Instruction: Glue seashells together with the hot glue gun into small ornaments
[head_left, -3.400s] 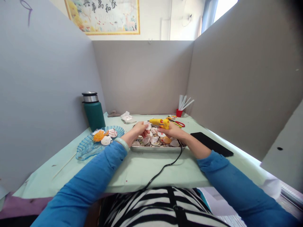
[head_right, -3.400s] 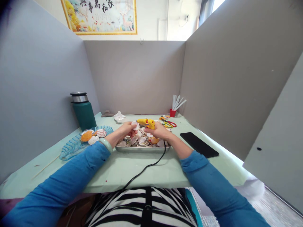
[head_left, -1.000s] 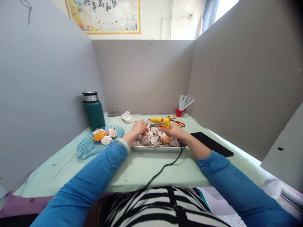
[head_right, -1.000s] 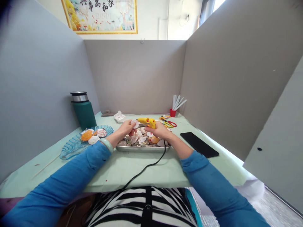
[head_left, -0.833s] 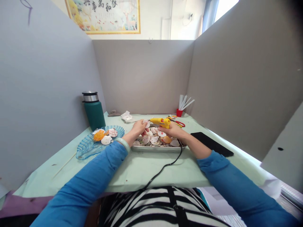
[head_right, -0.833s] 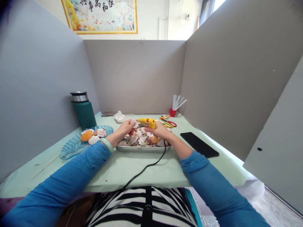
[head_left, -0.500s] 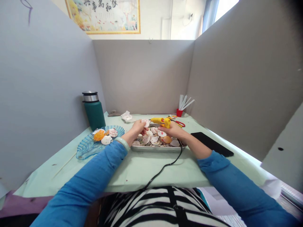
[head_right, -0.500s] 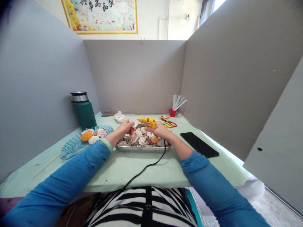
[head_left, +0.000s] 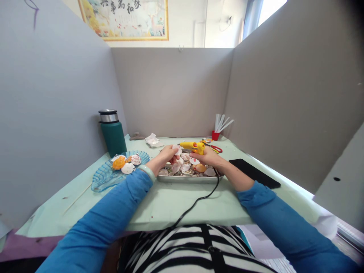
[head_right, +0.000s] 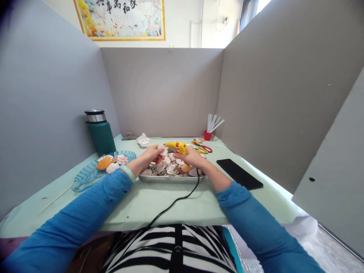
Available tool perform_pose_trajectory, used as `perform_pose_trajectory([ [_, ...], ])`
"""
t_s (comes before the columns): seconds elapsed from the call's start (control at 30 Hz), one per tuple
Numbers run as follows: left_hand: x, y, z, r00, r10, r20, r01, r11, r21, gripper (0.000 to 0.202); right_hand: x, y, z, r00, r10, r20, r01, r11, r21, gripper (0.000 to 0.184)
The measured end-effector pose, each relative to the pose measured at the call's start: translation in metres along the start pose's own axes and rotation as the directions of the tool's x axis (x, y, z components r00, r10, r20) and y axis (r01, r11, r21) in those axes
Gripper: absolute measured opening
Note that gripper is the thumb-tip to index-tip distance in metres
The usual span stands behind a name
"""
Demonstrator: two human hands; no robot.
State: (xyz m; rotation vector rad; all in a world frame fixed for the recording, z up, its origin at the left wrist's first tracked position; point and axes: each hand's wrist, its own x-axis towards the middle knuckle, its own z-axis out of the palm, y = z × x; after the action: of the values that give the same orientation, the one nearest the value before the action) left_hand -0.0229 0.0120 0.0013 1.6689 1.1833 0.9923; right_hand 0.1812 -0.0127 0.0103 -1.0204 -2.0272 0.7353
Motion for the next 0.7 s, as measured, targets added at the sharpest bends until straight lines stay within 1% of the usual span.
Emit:
perform_pose_trajectory([
  [0.13, -0.0014, 0.0014, 0.0006, 1.0, 0.014, -0.016, -0.014, 0.999, 0.034, 0.016, 0.0003, 0.0006, 0.0005, 1.0, 0.008, -0.005, -0.008, 1.0, 0.01, 0.034],
  [0.33, 0.0001, 0.0011, 0.0012, 0.996, -0.003, -0.09, 0.006, 0.999, 0.035, 0.021, 0.0002, 0.0012, -0.0004, 1.0, -0.002, -0.03, 0.003, 0.999, 0.045, 0.035],
  [0.53, -0.0031, 0.0038, 0.0016, 0.997, 0.017, -0.077, -0.012, 0.998, 0.067, 0.023, 0.0003, 0.0016, -0.0007, 1.0, -0.004, 0.006, 0.004, 1.0, 0.027, 0.034],
  [0.7, -0.0029, 0.0045, 0.0016, 0.996, 0.013, -0.093, -0.009, 0.999, 0.042, 0.02, 0.0009, 0.0012, -0.0008, 1.0, 0.016, -0.014, -0.016, 1.0, -0.012, 0.035],
])
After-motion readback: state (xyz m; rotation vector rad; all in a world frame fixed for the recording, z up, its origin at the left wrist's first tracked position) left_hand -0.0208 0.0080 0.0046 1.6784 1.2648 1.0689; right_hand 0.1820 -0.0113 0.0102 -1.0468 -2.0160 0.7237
